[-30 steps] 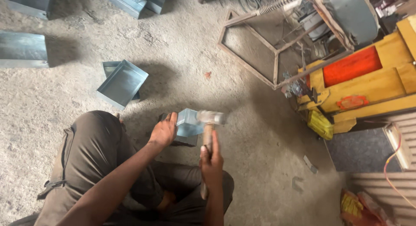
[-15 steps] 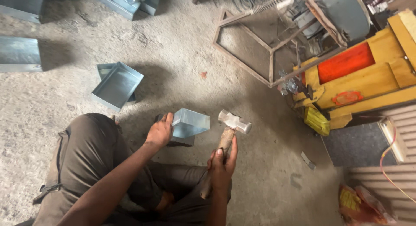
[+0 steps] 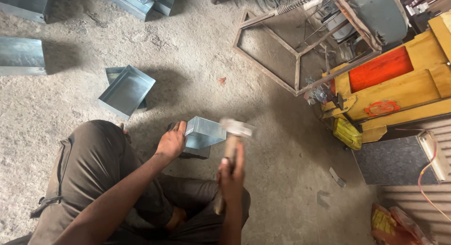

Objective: The person assembles metal boxes by hammering the edges of sheet metal components together.

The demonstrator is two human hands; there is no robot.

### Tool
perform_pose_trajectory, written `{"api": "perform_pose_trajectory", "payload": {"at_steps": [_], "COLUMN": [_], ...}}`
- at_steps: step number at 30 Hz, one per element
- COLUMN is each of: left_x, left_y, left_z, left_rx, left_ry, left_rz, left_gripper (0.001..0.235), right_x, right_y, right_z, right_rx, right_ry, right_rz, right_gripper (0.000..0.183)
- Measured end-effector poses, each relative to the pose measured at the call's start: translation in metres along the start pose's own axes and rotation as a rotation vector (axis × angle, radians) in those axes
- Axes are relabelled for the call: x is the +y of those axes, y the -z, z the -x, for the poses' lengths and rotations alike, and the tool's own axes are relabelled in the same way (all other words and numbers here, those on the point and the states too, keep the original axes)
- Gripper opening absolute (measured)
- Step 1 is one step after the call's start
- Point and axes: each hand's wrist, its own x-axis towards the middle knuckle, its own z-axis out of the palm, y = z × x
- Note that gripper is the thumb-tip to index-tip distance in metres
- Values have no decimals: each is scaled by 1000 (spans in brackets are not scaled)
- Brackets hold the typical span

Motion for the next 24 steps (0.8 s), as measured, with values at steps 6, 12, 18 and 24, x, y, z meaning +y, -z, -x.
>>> {"api": "perform_pose_trajectory", "payload": {"at_steps": [6, 12, 18, 24], "left_x": [7, 11, 40, 58], "left_y": [0, 17, 42, 67], "left_z": [3, -4, -30, -22], "left_rx": [-98, 45, 86, -165], "left_ry": [85, -3, -273, -303], "left_rz": [-48, -80, -466, -573], "left_gripper": [43, 48, 33, 37], "right_x": [-11, -16, -37, -56], "right_y": [-17, -24, 20, 53], "right_z": [4, 6, 12, 16], "right_rx": [39, 1, 113, 279], "right_ry": [158, 318, 157, 427], "right_rz": [-83, 106, -71, -228], "right_gripper": [66, 63, 68, 70]}}
